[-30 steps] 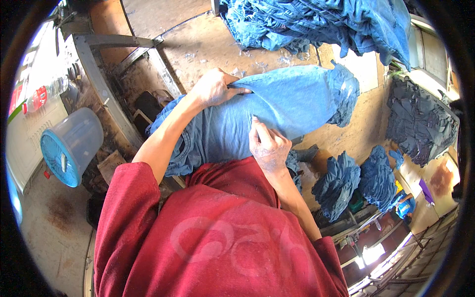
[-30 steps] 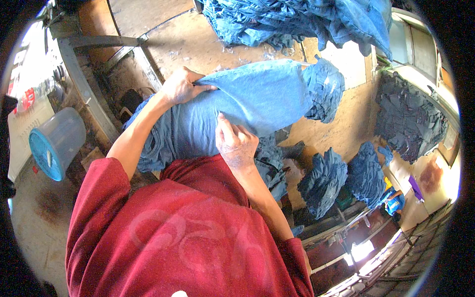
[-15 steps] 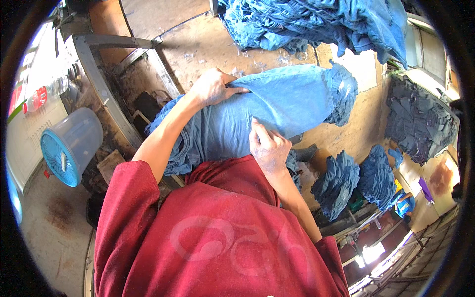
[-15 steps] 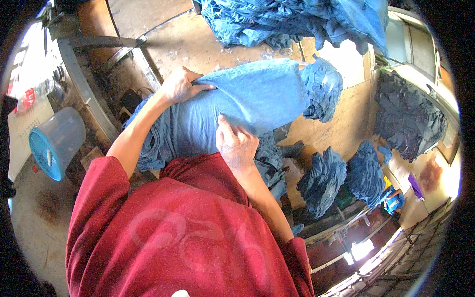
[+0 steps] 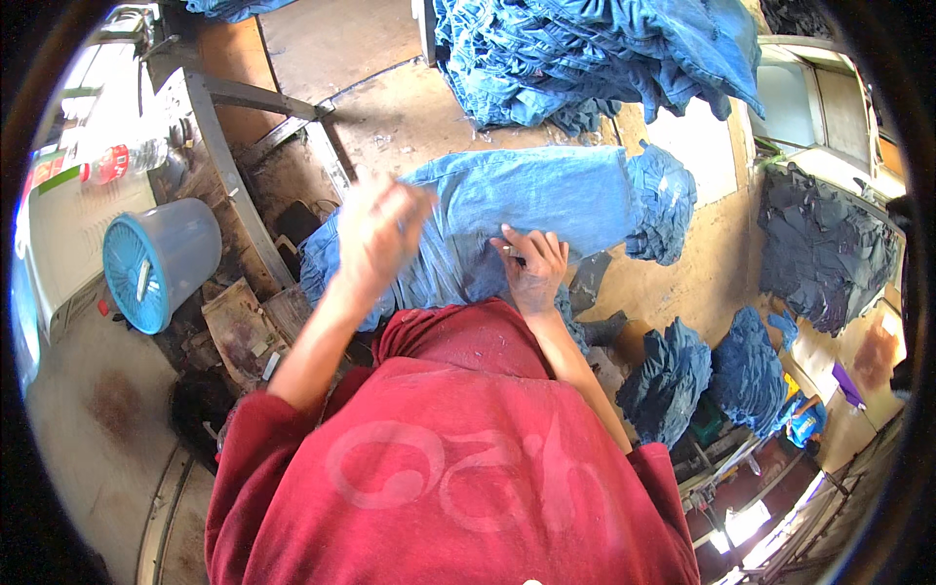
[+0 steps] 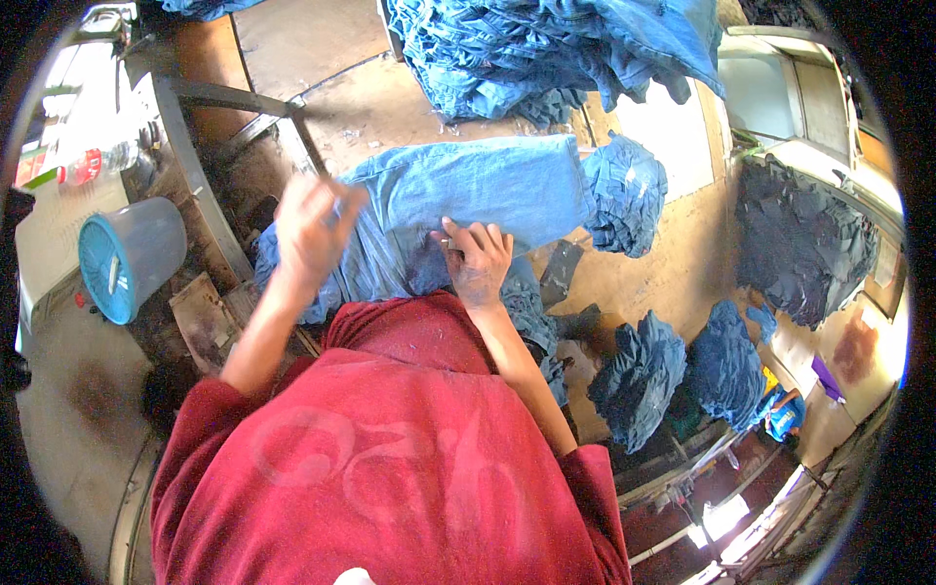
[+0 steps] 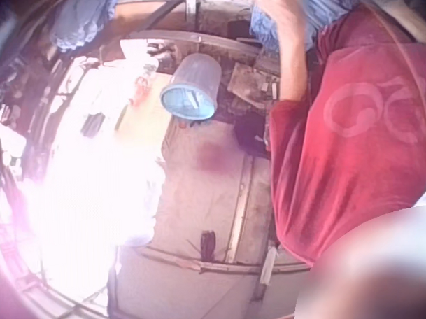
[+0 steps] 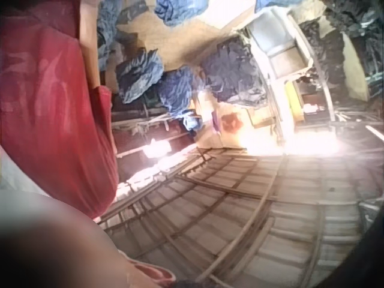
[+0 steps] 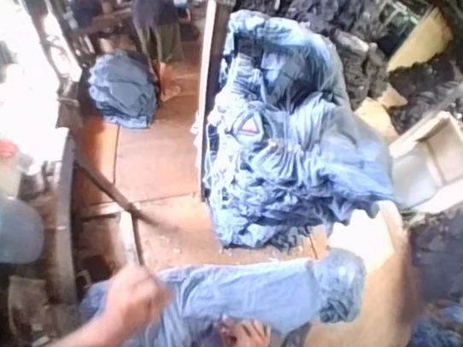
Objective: The person repeatedly picks up denim jeans from a pile, uses a small tool to pull out loose threads from seams and edges, and places the jeans back on the pile. The process is repeated for several pairs of jeans throughout the clip.
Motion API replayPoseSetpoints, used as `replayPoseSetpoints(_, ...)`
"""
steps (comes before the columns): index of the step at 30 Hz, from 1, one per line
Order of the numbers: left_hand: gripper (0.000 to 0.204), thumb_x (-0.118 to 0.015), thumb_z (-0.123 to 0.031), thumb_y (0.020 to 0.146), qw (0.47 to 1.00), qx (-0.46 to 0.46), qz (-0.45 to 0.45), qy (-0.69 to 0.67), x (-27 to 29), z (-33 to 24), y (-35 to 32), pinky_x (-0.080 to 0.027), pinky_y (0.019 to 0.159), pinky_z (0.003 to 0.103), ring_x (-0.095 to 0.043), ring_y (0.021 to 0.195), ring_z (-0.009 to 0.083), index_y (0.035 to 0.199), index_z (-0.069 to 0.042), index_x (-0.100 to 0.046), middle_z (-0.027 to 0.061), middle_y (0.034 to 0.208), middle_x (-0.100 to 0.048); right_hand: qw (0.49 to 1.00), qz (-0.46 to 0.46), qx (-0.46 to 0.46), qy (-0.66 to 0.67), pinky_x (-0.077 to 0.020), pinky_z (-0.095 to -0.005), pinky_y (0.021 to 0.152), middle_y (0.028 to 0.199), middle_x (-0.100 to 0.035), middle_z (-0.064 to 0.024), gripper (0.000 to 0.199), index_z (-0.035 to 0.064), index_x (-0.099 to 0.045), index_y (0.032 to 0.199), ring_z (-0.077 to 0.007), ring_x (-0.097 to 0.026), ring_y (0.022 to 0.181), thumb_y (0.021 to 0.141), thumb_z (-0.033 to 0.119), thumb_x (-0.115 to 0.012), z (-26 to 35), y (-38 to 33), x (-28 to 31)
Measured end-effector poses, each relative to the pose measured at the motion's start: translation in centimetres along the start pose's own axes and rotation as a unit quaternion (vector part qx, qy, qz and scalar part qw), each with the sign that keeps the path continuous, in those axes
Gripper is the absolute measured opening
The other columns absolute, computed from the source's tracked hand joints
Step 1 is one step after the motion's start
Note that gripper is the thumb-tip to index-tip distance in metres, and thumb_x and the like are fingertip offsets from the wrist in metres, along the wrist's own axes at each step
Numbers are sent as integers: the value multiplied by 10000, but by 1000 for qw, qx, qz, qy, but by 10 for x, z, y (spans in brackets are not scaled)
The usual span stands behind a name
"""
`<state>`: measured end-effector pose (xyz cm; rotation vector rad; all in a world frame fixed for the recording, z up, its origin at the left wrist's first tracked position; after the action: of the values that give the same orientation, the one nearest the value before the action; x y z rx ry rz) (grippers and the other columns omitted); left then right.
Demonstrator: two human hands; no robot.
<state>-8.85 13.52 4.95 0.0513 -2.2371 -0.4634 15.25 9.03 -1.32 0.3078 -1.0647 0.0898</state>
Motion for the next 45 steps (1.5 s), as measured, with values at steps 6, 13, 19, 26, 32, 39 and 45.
replayPoseSetpoints(6, 162, -820, -214, 854, 997, 30, 25, 62, -49, -34, -89, -476, 838, 405, -619, 1006, 228, 961, -131, -731, 2, 1040, -679, 994, -3, 107, -13, -446, -389, 673, 807, -716, -7, 210, 137, -644, 865, -200, -680, 767, 875, 221, -837, -7, -2, -10)
replayPoseSetpoints(13, 174, -813, -174, 849, 998, 24, 24, 57, -53, -28, -96, -462, 859, 410, -622, 973, 260, 945, -111, -682, 29, 997, -664, 987, 11, 147, -56, -467, -395, 642, 718, -665, 15, 245, 160, -598, 848, -203, -665, 722, 930, 302, -780, -40, 17, 29)
replayPoseSetpoints(19, 163, -819, -194, 846, 996, 15, 0, 88, -44, -63, -90, -442, 892, 416, -625, 989, 243, 948, -141, -704, -5, 1019, -678, 969, 149, -104, 170, -534, -365, 651, 812, -751, -23, 241, 51, -660, 915, -208, -699, 715, 989, 256, -762, -53, 7, 34)
replayPoseSetpoints(26, 147, -801, -179, 857, 996, 28, 9, 89, -42, -72, -89, -443, 862, 396, -641, 971, 228, 972, -130, -724, -7, 1020, -689, 677, 340, -427, 494, -217, -220, 423, 672, -465, 124, 287, 174, -632, 854, 15, -326, 493, 998, 370, -784, -22, -21, -5)
replayPoseSetpoints(32, 127, -790, -180, 873, 995, 38, 15, 88, -46, -76, -88, -452, 855, 394, -653, 952, 237, 958, -114, -723, 7, 1016, -696, 592, 233, -487, 599, -224, -200, 402, 648, -407, 140, 253, 118, -676, 1064, 14, -330, 465, 947, 263, -846, -15, -26, -19)
replayPoseSetpoints(39, 142, -777, -192, 902, 993, 78, 22, 87, -43, -59, -89, -458, 859, 396, -674, 976, 248, 962, -87, -703, 28, 1030, -700, 514, 215, -535, 635, -212, -221, 422, 632, -356, 122, 165, 124, -672, 1057, -17, -273, 462, 983, 197, -800, -42, -36, -16)
replayPoseSetpoints(45, 219, -791, -206, 902, 989, 109, 59, 74, -36, -61, -75, -502, 879, 421, -665, 1025, 291, 1051, -74, -701, 63, 1079, -692, 548, 260, -477, 636, -218, -218, 434, 634, -405, 146, 225, 119, -710, 1081, 7, -302, 474, 967, 274, -827, -40, -27, -11)
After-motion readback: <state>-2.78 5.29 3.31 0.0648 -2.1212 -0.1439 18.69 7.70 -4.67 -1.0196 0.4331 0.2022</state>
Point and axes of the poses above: each hand's wrist, its own y-axis towards the middle knuckle, its own x-axis out of the back of the hand, z = x × y, the point moved 5 cm from there along y, towards the middle knuckle
